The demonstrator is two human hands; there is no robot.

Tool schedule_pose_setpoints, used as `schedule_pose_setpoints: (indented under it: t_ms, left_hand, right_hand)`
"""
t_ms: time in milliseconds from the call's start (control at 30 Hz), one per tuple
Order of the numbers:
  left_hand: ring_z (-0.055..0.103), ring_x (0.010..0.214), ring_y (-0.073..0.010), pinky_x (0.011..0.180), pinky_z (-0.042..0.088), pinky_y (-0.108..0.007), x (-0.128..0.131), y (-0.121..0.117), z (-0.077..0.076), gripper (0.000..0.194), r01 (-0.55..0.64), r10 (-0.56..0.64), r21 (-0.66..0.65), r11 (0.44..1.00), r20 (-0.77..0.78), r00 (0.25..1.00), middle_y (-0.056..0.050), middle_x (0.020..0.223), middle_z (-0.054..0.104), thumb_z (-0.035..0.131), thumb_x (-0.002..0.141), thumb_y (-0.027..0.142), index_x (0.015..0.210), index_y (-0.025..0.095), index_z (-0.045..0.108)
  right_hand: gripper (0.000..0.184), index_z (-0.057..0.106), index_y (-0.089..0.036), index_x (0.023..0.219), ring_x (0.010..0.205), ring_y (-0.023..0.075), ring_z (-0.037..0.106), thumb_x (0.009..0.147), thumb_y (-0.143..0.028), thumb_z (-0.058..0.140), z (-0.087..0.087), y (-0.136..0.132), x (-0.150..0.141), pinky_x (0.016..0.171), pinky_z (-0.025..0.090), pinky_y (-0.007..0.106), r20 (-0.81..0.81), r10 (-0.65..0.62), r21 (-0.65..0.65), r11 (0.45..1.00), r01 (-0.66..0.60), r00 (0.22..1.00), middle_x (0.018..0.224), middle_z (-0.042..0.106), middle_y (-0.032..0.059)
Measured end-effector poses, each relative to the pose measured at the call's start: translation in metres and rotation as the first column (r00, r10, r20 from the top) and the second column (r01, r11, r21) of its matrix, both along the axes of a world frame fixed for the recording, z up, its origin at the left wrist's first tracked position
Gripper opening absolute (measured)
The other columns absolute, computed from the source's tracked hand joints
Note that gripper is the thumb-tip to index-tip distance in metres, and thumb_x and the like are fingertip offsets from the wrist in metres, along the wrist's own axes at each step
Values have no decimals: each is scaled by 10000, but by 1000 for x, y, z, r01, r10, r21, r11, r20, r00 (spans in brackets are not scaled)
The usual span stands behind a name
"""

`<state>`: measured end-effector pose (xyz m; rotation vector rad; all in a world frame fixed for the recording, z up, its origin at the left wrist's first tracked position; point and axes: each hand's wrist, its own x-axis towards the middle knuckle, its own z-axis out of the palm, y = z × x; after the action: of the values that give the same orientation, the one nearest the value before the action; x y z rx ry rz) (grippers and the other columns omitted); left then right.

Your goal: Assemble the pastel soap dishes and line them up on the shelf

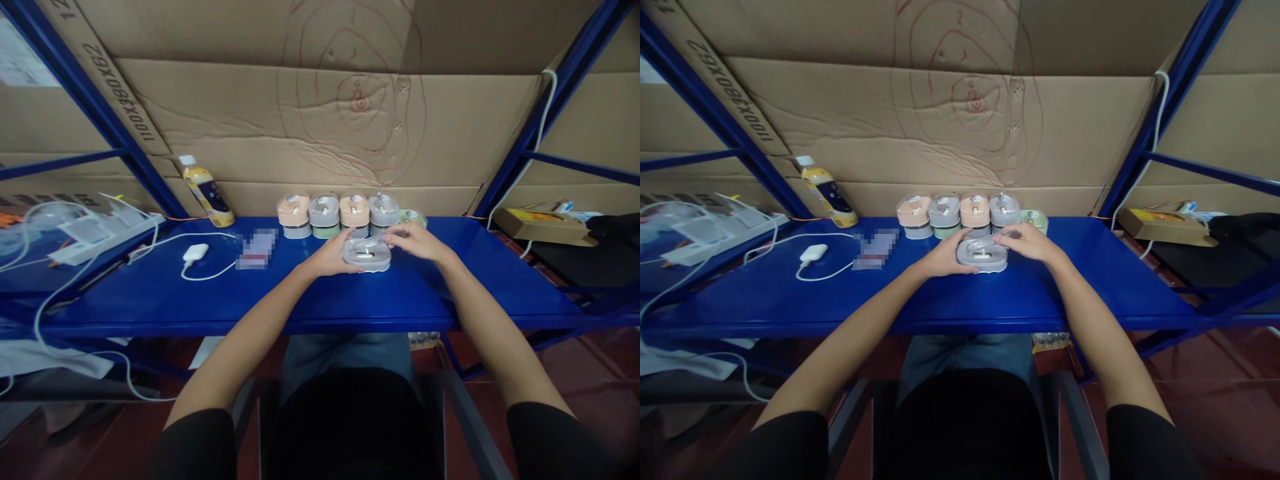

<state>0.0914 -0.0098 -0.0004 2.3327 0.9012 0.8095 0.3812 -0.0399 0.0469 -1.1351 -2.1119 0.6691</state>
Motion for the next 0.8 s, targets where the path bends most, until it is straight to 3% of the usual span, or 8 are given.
schedule_pose_setpoints:
  t_ms: [167, 367, 433, 633, 800]
  left_hand:
    - [603, 1450, -454, 1231, 473, -582, -1, 1, 1, 1156, 22, -23, 14, 1000, 52, 998, -217, 1564, 618, 1004, 665, 535, 1619, 178, 457]
    - [668, 1365, -415, 1187, 521, -571, -7, 6, 3, 1087, -45, 41, 22, 999, 140, 989, -190, 1496, 678, 977, 696, 568, 1585, 184, 482]
    - [690, 1331, -411, 1166, 538, -577, -8, 7, 3, 1072, -54, 50, 25, 998, 135, 990, -189, 1471, 692, 968, 698, 585, 1573, 182, 498]
    - [662, 1391, -421, 1192, 525, -574, -4, 3, 3, 1046, 27, -30, 36, 999, 75, 997, -177, 1513, 677, 962, 702, 573, 1564, 196, 505]
    - [636, 1421, -438, 1221, 496, -594, -1, -2, 4, 1093, -10, 4, 69, 998, 90, 996, -191, 1533, 652, 965, 705, 552, 1598, 182, 454]
  right_hand:
    - [554, 829, -221, 975, 650, 169, 574, 912, -755, 694, 2, -2, -1, 579, 433, 301, -45, -17, -6, 1000, 17, 999, 792, 735, 29]
    - [721, 806, -239, 1106, 665, 187, 609, 800, -886, 720, 9, 2, 10, 531, 501, 312, -412, -86, 8, 995, 97, 907, 925, 794, 67]
    - [718, 805, -242, 1096, 661, 187, 611, 786, -886, 729, 9, 4, 12, 531, 505, 313, -460, -80, 15, 995, 98, 884, 926, 797, 71]
    - [564, 790, -231, 944, 606, 162, 582, 863, -782, 696, 4, 5, 9, 522, 461, 300, -281, -47, -39, 999, 38, 959, 839, 778, 50]
    - [521, 766, -219, 846, 614, 150, 560, 927, -722, 660, 3, 0, 3, 589, 435, 304, -128, -5, -5, 1000, 5, 992, 787, 744, 32]
